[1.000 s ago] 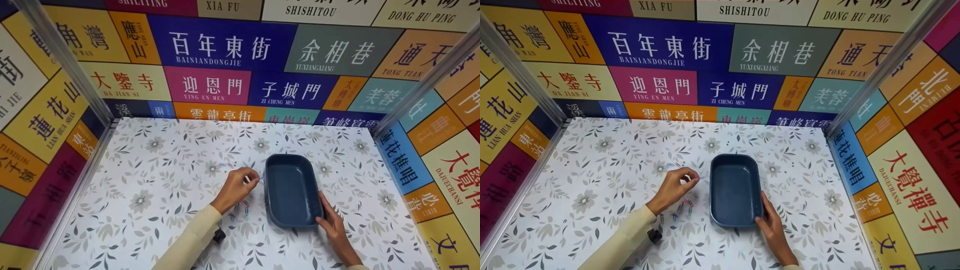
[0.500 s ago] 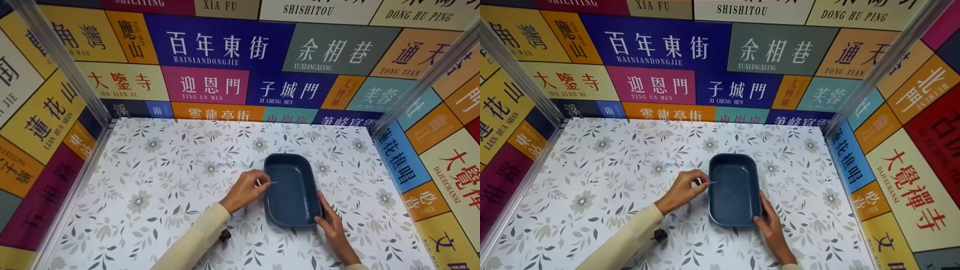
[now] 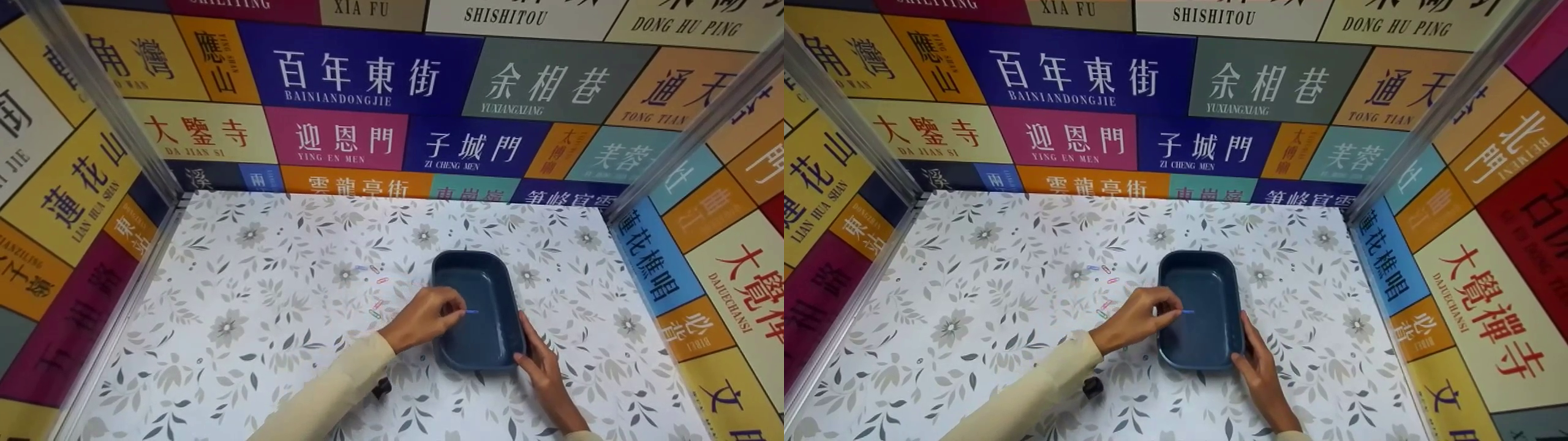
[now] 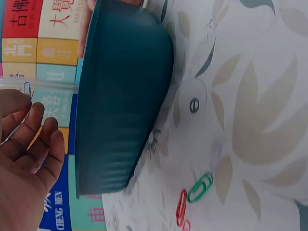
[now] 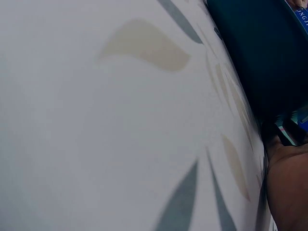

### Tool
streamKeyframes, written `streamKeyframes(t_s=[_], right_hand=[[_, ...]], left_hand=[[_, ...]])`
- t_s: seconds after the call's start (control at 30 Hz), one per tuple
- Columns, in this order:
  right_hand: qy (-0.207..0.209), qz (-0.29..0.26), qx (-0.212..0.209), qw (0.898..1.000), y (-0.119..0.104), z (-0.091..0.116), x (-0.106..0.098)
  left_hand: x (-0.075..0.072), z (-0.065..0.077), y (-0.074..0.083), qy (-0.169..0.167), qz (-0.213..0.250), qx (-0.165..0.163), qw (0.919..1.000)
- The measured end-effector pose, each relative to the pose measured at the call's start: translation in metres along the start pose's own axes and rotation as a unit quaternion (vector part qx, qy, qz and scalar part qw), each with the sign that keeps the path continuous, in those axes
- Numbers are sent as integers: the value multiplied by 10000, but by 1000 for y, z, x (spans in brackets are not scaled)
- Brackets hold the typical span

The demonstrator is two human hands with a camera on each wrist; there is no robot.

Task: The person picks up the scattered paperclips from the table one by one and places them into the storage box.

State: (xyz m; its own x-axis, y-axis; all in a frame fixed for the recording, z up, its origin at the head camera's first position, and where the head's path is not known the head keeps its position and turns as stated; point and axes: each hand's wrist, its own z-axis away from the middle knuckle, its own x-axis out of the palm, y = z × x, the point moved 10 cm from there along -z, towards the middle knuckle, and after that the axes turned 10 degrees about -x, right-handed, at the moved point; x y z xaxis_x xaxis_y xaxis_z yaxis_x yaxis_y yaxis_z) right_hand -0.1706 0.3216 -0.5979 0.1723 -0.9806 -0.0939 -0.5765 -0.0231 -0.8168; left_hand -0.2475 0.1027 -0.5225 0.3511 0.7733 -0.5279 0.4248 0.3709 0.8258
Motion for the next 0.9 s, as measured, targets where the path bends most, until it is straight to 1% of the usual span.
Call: streamKeyframes(t_s=[0.2,0.43,0.53,0.63,0.73,0.9], right_hand=[[-1,147,377,9992,4,1,-1],[23,247,546,9982,8,3,-4],[52,290,537,9981,7,4,-5],[51,263,499,9984,7,4,-6],[29,229,510,9984,7,3,-5],[-24,255,500,9984,7,3,-3]], left_hand=[[16,-4,8,-281,-372,193,9987],[30,-11,12,-563,-624,288,9960],[38,-14,14,-715,-742,316,9942],[46,-17,18,-909,-964,470,9901],[53,-20,22,-1083,-1237,664,9842],[65,-24,22,-1334,-1742,797,9724]])
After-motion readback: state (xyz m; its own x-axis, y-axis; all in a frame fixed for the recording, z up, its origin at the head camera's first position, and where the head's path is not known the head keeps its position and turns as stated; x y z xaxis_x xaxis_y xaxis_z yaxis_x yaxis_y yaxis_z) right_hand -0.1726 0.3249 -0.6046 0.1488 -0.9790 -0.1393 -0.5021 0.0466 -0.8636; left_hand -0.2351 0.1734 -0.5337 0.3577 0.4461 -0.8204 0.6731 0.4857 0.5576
